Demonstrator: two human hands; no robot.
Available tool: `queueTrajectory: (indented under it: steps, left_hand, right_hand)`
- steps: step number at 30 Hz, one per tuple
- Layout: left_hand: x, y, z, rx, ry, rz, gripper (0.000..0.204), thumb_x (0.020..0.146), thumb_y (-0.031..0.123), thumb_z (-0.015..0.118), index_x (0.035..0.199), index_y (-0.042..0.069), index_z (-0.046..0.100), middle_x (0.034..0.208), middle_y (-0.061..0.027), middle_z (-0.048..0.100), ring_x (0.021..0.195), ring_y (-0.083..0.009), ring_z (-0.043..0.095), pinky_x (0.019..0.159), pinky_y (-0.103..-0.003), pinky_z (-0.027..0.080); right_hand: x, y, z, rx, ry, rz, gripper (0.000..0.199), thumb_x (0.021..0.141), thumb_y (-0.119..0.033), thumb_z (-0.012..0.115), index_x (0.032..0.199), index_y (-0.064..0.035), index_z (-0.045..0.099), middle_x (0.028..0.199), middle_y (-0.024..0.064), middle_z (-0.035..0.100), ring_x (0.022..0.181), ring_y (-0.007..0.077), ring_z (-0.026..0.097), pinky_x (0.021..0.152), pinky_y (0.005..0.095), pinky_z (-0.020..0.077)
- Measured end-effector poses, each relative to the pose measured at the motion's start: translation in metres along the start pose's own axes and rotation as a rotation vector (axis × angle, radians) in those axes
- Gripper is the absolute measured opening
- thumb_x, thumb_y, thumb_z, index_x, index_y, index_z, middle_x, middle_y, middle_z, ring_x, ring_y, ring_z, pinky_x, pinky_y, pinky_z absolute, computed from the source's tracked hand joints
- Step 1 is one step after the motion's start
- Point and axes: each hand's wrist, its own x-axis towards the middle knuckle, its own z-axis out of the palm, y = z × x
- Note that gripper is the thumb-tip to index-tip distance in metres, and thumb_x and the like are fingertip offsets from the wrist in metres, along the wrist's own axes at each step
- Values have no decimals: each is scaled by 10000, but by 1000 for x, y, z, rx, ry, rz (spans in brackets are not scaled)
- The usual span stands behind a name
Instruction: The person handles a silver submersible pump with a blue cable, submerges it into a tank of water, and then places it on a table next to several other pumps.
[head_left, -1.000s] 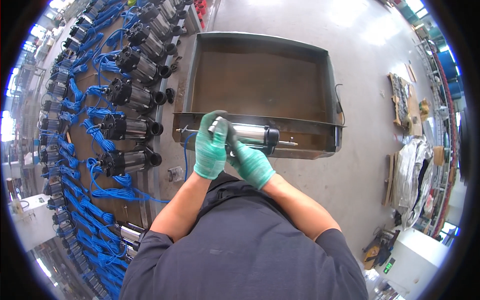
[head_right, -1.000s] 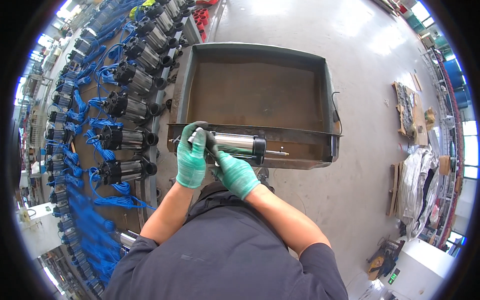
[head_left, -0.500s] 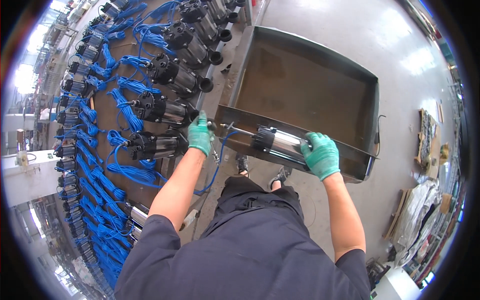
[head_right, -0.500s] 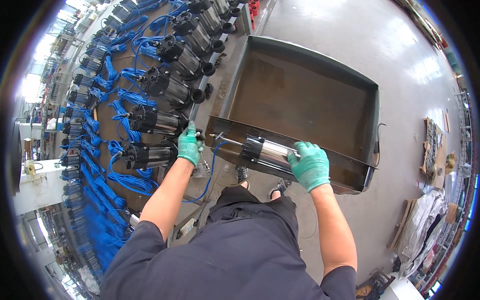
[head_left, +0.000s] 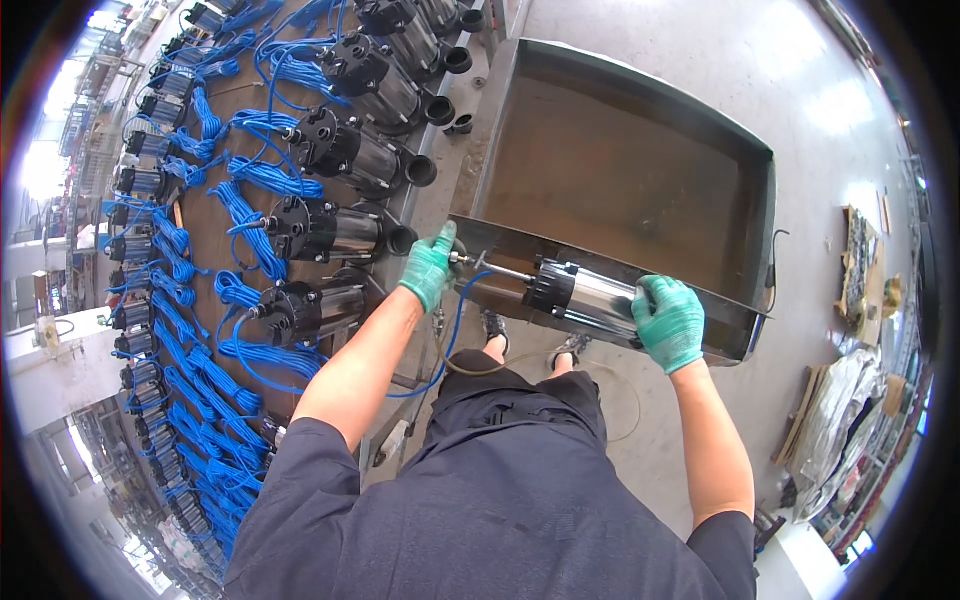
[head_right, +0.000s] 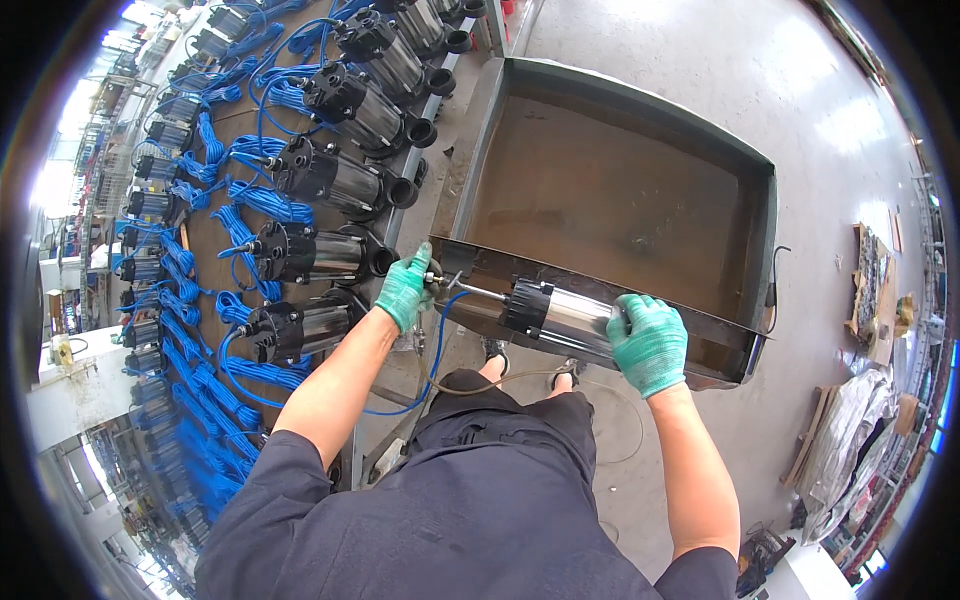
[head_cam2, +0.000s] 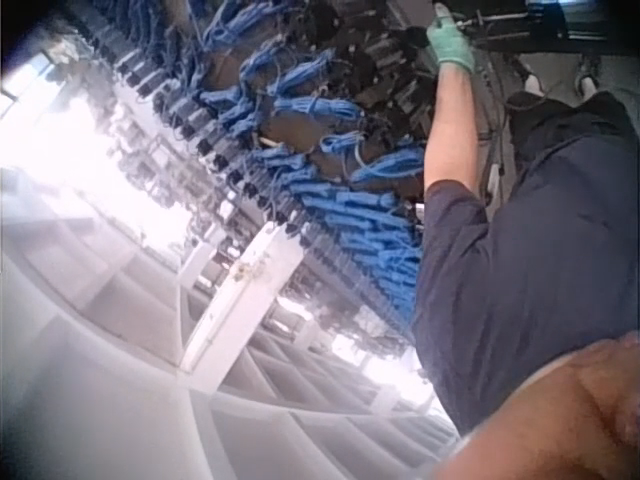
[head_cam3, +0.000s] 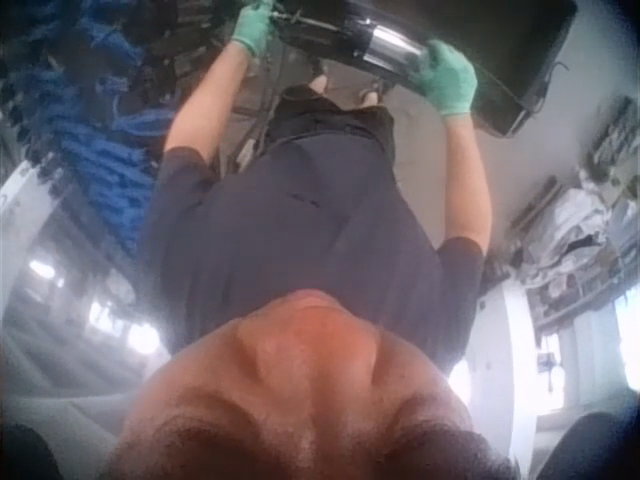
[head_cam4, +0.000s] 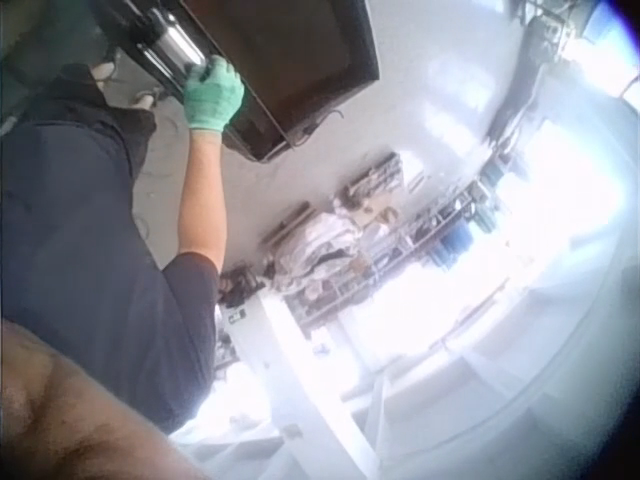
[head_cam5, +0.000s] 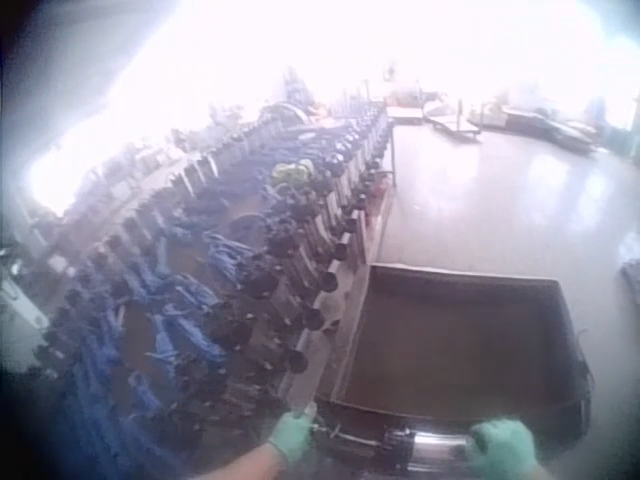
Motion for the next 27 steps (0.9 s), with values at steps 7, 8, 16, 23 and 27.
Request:
queueTrajectory:
  steps: [7, 8, 16, 23, 27]
  left_hand:
    - [4, 3, 3, 85, -9, -25, 463, 1016, 490, 597, 789, 87, 633, 623, 9, 561, 450, -96, 503, 395, -258, 356]
    - [5, 5, 4, 84, -9, -28, 463, 1016, 490, 597, 789, 87, 633, 623, 9, 561, 450, -96, 503, 395, -258, 356]
    - [1, 8, 4, 173, -46, -33, 428, 1035, 448, 580, 790, 97, 604, 585, 23, 522, 406, -76, 464, 365, -250, 328]
    - [1, 1, 9, 153, 40, 39, 413, 1018, 475, 597, 814, 117, 618, 588, 11, 548, 410, -85, 465, 353, -262, 322]
    - [-8, -6, 1, -6, 182, 120, 407, 1018, 499, 581, 824, 145, 631, 602, 25, 559, 424, -83, 452, 370, -250, 307]
  right_hand:
    - [2, 1, 2, 21, -16, -2, 129, 835, -139, 681, 935, -65, 714, 866, 128, 708, 807, 322, 671, 749, 428, 534]
    - [4, 0, 2, 20, -20, -2, 129, 835, -139, 681, 935, -65, 714, 866, 128, 708, 807, 322, 671, 749, 428, 534]
    - [5, -4, -1, 62, 30, 60, 199, 788, -110, 672, 977, -65, 718, 881, 132, 715, 816, 324, 684, 741, 427, 553]
    - [1, -3, -4, 52, 14, 72, 251, 765, -171, 722, 996, -71, 722, 897, 122, 722, 838, 314, 691, 749, 423, 561]
    - [-5, 2, -4, 93, 17, -7, 261, 770, -180, 733, 1005, -69, 704, 897, 124, 706, 850, 318, 678, 779, 441, 541]
